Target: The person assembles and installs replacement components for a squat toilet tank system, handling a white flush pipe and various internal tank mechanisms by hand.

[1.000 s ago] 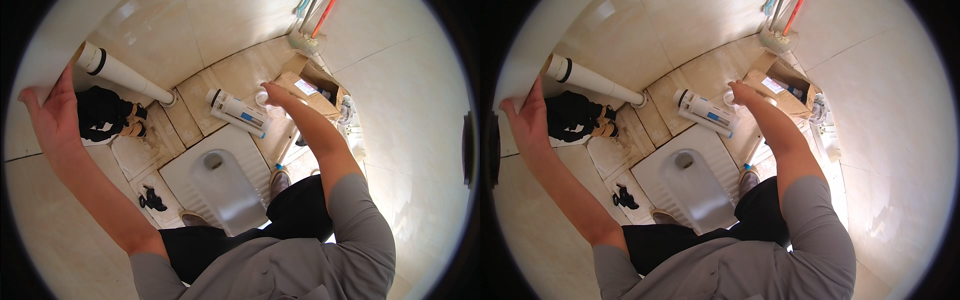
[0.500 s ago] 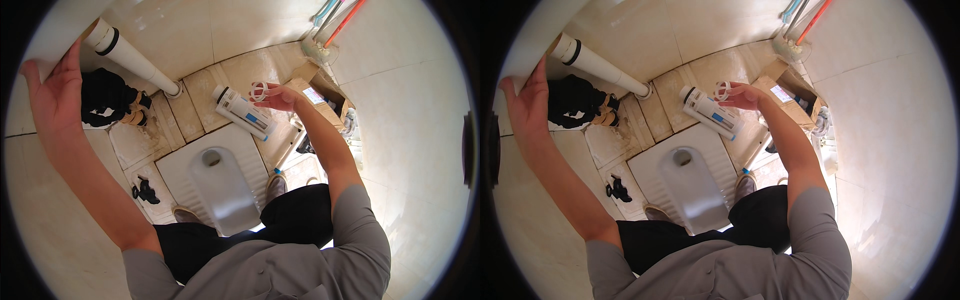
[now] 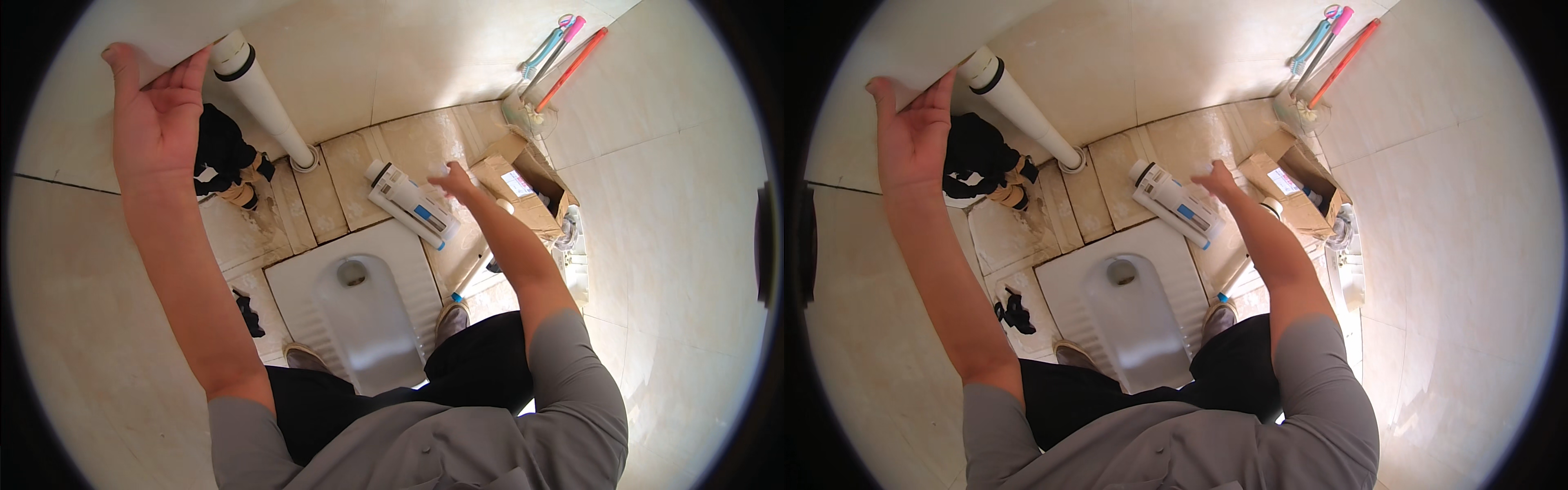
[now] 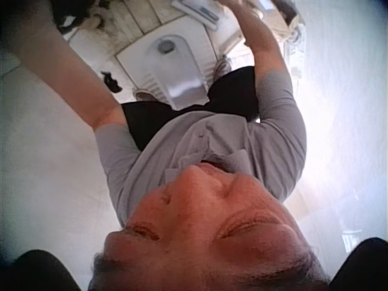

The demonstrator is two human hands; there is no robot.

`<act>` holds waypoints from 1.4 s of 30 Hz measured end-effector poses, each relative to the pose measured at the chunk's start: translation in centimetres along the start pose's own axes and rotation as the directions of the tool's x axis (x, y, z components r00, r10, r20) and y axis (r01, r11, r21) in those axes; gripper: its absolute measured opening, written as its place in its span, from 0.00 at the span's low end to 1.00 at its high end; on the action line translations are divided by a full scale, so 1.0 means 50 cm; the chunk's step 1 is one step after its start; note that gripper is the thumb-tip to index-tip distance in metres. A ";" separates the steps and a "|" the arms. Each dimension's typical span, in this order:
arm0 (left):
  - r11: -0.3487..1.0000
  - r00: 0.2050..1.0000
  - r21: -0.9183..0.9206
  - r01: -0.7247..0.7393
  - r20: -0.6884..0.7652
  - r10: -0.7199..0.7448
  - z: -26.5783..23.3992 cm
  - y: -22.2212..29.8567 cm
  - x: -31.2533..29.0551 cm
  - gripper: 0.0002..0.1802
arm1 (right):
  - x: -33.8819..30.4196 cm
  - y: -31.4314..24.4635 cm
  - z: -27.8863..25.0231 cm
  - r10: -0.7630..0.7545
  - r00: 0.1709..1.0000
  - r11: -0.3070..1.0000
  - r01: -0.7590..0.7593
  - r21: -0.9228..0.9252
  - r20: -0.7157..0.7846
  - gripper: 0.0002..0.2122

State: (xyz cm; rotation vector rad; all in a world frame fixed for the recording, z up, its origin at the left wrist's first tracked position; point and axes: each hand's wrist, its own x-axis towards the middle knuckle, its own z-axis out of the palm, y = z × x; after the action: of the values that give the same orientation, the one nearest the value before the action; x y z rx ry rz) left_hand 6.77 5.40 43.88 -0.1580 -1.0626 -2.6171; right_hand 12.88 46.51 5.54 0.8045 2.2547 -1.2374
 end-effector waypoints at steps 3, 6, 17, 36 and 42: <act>1.000 1.000 -0.004 -0.010 -0.024 0.010 -0.002 0.014 -0.007 0.32 | -0.003 0.069 0.031 -0.226 0.970 0.767 0.117 -0.631 -0.094 0.46; 0.998 1.000 0.060 -0.012 -0.014 0.013 -0.009 0.020 -0.009 0.31 | 0.011 0.101 0.028 -0.388 0.920 0.751 0.280 -0.598 -0.056 0.47; 0.998 1.000 0.055 -0.016 0.026 0.015 0.001 0.024 -0.012 0.33 | -0.299 -0.615 0.082 -0.947 0.298 0.279 0.949 0.149 -0.117 0.36; 0.989 0.995 0.143 -0.027 0.098 0.013 0.012 0.005 -0.017 0.43 | -0.242 -0.644 0.312 -0.840 0.526 0.498 0.845 0.195 -0.135 0.29; 0.994 0.995 0.106 -0.034 0.101 0.023 0.011 -0.007 -0.013 0.37 | -0.176 -0.581 0.308 -0.836 0.549 0.530 0.806 0.264 0.004 0.36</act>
State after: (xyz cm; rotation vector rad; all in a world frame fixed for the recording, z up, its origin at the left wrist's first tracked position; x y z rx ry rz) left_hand 7.24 6.19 43.92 -0.2794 -1.2218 -2.5428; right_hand 1.31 18.37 20.78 -0.4185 2.4549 -1.9090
